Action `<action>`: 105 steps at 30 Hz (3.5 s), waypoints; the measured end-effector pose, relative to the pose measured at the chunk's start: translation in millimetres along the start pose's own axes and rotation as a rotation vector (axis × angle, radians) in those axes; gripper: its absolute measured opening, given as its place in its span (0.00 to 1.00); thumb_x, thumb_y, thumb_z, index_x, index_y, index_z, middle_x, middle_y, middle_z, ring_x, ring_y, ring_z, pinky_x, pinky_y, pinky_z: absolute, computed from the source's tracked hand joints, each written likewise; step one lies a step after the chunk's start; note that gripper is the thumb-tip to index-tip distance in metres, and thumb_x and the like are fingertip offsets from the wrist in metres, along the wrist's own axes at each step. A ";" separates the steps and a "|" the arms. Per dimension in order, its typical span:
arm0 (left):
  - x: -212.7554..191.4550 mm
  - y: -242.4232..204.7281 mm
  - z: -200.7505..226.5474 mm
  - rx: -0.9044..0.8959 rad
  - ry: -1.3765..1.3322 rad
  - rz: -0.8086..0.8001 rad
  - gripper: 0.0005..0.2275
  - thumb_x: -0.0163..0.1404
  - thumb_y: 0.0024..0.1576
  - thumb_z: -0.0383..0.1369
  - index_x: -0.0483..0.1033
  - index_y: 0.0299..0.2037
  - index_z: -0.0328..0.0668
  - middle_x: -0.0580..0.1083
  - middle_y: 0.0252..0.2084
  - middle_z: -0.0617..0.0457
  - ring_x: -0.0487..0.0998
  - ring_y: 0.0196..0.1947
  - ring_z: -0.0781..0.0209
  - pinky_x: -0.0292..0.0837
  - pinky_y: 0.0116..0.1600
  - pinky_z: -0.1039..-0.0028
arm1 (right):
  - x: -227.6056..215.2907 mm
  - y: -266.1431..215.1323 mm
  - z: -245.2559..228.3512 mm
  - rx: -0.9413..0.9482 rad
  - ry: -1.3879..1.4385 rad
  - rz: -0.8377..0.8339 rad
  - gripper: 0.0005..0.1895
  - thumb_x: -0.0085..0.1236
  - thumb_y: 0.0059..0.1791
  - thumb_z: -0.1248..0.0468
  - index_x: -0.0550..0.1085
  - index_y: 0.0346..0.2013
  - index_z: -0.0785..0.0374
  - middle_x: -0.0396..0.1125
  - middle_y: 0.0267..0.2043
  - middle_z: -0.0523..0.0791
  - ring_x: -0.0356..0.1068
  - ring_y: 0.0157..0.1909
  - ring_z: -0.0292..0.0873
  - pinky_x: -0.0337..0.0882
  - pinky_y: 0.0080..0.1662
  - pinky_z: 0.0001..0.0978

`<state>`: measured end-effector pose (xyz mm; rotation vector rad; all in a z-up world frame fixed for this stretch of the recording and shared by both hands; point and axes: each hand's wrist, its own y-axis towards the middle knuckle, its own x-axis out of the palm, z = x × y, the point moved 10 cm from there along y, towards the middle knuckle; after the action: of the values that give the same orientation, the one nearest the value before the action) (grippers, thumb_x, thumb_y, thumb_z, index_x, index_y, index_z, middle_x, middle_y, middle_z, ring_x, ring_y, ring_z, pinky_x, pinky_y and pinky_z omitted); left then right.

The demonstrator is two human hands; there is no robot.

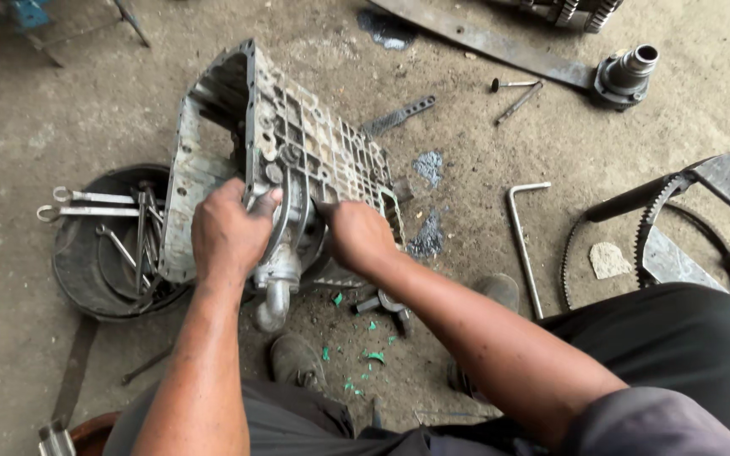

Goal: The person cleans and scrapes the mating surfaces of a metal transmission housing by hand using a small metal scraper tool.

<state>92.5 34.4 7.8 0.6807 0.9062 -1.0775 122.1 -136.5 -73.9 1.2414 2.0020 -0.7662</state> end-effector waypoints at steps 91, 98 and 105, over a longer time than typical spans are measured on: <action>6.7 4.2 15.1 -0.089 -0.001 -0.105 0.18 0.59 0.56 0.47 0.78 0.33 0.37 0.80 0.31 0.40 0.82 0.31 0.45 0.70 0.37 0.55 | -20.2 10.3 49.5 -0.038 0.217 0.110 0.22 0.54 0.49 0.68 0.76 0.58 0.53 0.77 0.39 0.54 0.78 0.37 0.49 0.76 0.44 0.41; -2.2 2.7 20.5 -0.066 -0.025 -0.031 0.18 0.61 0.54 0.47 0.79 0.33 0.37 0.80 0.34 0.36 0.81 0.38 0.36 0.71 0.42 0.50 | -19.2 23.1 41.4 0.040 0.291 0.068 0.24 0.50 0.47 0.72 0.77 0.56 0.50 0.77 0.47 0.49 0.80 0.35 0.45 0.77 0.46 0.37; 1.7 4.2 18.4 -0.041 0.008 -0.018 0.18 0.61 0.55 0.48 0.80 0.33 0.38 0.79 0.31 0.39 0.80 0.33 0.39 0.70 0.37 0.52 | -29.4 31.4 34.2 0.034 0.210 0.049 0.18 0.53 0.50 0.70 0.80 0.51 0.49 0.78 0.44 0.48 0.79 0.35 0.45 0.76 0.45 0.40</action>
<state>102.0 19.9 15.3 0.6442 0.9412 -1.0701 168.4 -166.1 -76.6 1.4368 2.1227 -0.6720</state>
